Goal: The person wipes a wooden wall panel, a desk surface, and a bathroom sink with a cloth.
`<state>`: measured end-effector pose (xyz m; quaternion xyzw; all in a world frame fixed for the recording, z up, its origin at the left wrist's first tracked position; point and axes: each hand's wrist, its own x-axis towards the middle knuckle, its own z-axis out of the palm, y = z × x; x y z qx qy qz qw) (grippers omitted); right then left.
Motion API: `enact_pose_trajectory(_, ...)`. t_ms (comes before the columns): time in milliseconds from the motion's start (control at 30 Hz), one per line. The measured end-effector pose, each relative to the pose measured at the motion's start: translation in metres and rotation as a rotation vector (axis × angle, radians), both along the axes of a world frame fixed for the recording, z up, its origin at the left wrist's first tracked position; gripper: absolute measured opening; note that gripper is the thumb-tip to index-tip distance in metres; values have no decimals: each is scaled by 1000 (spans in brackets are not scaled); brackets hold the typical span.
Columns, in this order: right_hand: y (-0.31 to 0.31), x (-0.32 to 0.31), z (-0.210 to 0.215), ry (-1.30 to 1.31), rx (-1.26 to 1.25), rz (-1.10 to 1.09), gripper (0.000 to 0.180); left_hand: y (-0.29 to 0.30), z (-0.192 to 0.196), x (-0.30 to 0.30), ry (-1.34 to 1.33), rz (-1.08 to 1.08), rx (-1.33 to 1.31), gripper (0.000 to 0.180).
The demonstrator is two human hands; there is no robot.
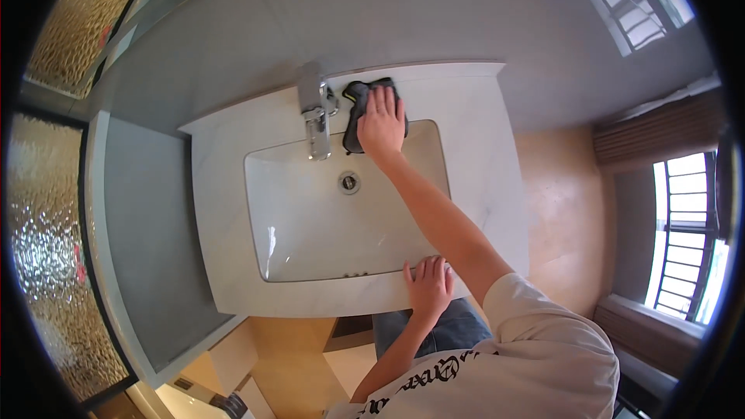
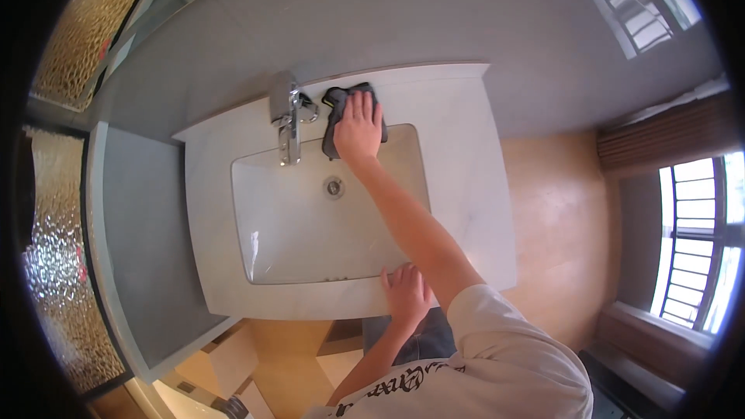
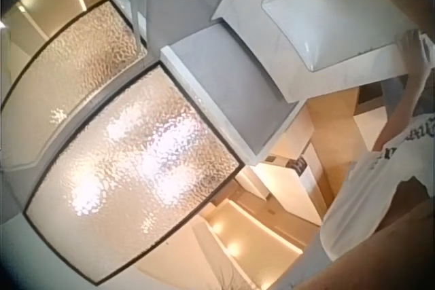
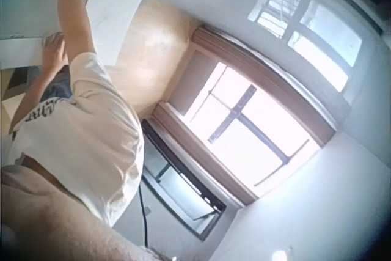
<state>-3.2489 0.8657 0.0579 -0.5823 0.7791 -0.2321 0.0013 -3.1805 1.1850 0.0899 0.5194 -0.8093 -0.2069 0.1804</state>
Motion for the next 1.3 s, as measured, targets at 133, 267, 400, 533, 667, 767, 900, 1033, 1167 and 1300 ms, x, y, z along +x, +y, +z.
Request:
enact_pose_trajectory(133, 10, -85, -3, 97, 33, -343, 66, 2, -4, -5, 32, 31, 12, 22)
enact_pose_trajectory(267, 13, -162, 3, 105, 125, -448, 72, -1, -1, -7, 37, 28, -7, 21)
enact_pose_trajectory(400, 31, -228, 3, 80, 144, -609, 71, -1, 1, -12, 69, 45, -38, 14)
enact_pose_trajectory(533, 133, -197, -7, 108, -6, -325, 66, -2, -2, -11, -13, 64, -71, 12)
enact_pose_trajectory(667, 285, -128, 24, 3, 98, -7, 70, 2, 0, -9, 12, 80, -102, 10)
enact_pose_trajectory(767, 325, -119, 42, -78, 204, 14, 76, -2, 0, -9, -18, 85, -107, 9)
enact_pose_trajectory(900, 250, -164, 26, 23, 78, -98, 80, 0, 6, -12, -40, 99, -101, 9)
enact_pose_trajectory(1033, 99, -216, 13, -62, 52, -308, 80, 0, 2, -19, -49, 92, -145, 9)
enact_pose_trajectory(1167, 49, -240, 0, 217, 76, -282, 78, -2, -4, -27, -68, 53, -169, 11)
enact_pose_trajectory(1300, 148, -183, 7, 86, -34, 86, 70, 1, -5, -12, -102, 93, -150, 11)
